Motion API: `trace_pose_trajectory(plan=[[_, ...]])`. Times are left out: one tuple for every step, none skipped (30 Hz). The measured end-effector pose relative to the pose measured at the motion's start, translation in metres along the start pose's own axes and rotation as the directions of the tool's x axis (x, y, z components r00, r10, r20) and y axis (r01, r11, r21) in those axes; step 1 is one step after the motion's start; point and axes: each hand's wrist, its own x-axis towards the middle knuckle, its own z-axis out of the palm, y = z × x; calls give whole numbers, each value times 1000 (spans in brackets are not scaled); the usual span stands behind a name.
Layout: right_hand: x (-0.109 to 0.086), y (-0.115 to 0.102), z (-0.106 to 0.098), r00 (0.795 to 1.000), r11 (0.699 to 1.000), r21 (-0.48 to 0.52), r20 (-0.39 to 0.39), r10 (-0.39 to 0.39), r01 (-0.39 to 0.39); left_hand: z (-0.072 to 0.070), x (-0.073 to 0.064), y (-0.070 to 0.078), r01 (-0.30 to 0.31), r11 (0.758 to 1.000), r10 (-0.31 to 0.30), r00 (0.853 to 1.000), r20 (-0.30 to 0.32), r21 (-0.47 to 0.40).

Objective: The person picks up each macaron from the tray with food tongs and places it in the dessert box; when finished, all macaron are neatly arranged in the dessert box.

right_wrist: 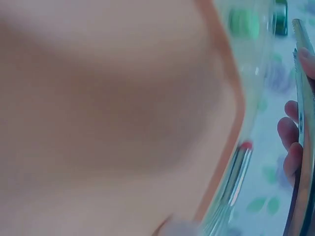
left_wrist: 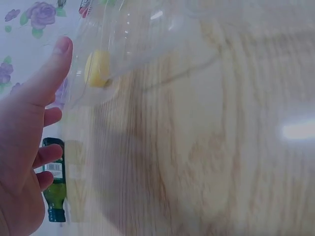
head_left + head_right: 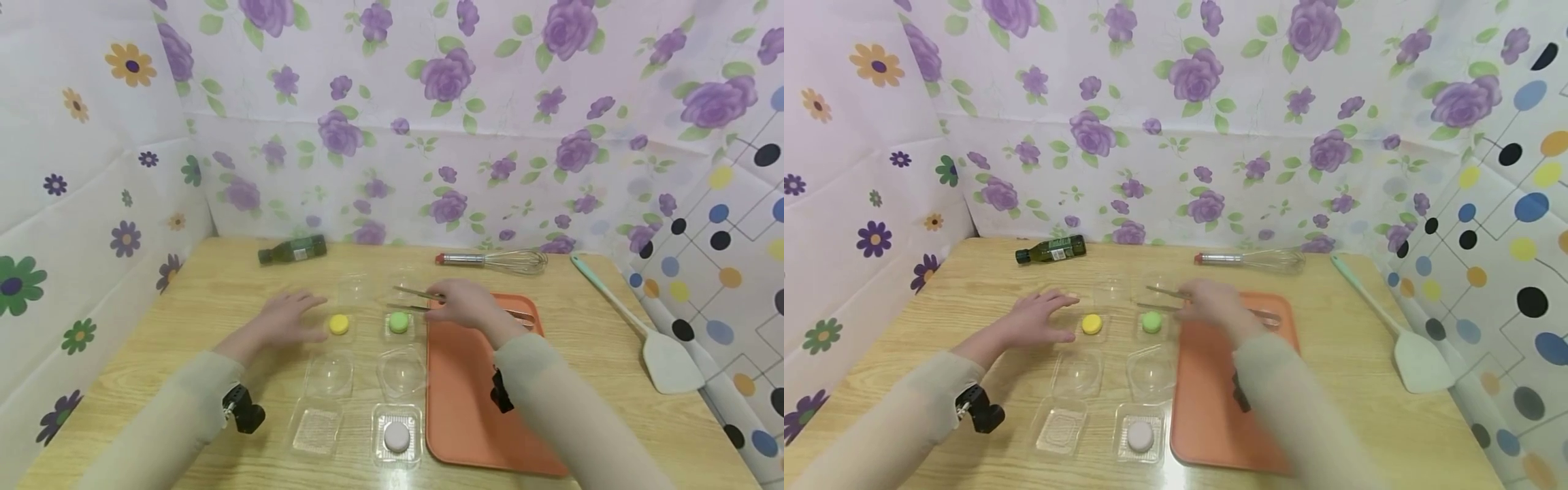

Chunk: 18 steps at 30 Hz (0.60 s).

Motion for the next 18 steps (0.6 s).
trace_pose_trajectory(plan=[[-3,8,-1,1000,1000,10,1,14,-14,-1,-2,-1,10,1000,-10,1000,4,-6],[-6,15,-3,1000,1000,16,0,27,-27,-1,-4,-1,18,1000,-17,1000,8,-7],[-10,23,-4,999,999,20,-3,40,-40,-1,-6,-2,27,1000,-27,1000,12,-9],[-14,30,-6,999,998,27,-4,53,-53,-1,-9,-2,29,1000,-29,999,16,-8],[-18,36,-7,998,998,27,-5,61,-61,-2,-11,-1,31,999,-31,999,20,-9],[-21,42,-8,998,997,32,-6,66,-66,-2,-13,0,33,999,-33,999,24,-10],[-25,48,-10,997,997,37,-9,70,-70,-3,-15,0,33,999,-33,999,29,-11],[-28,53,-11,997,997,36,-14,72,-71,-3,-17,1,34,999,-34,999,34,-13],[-32,58,-12,997,996,34,-18,79,-78,-4,-19,2,28,1000,-27,999,39,-12],[-34,63,-12,996,996,36,-22,83,-82,-4,-21,4,26,1000,-25,999,45,-13],[-37,67,-13,996,996,33,-26,88,-88,-4,-23,5,25,1000,-24,998,53,-15],[-40,71,-13,995,995,29,-30,94,-93,-4,-24,6,24,1000,-23,998,60,-18],[-42,75,-13,994,995,25,-35,100,-99,-3,-26,8,19,1000,-18,998,66,-18],[-44,78,-13,994,994,24,-38,107,-106,-3,-28,9,12,1000,-11,998,69,-18],[-46,81,-13,992,993,23,-43,116,-115,-2,-30,10,-1,1000,2,997,71,-10],[-48,84,-13,992,993,24,-46,119,-118,-2,-32,12,-11,1000,11,997,75,-4],[-50,87,-14,992,993,24,-48,120,-119,-2,-34,13,-25,1000,25,997,80,2],[-52,90,-14,991,992,26,-51,124,-123,-2,-37,14,-41,999,40,996,84,11]])
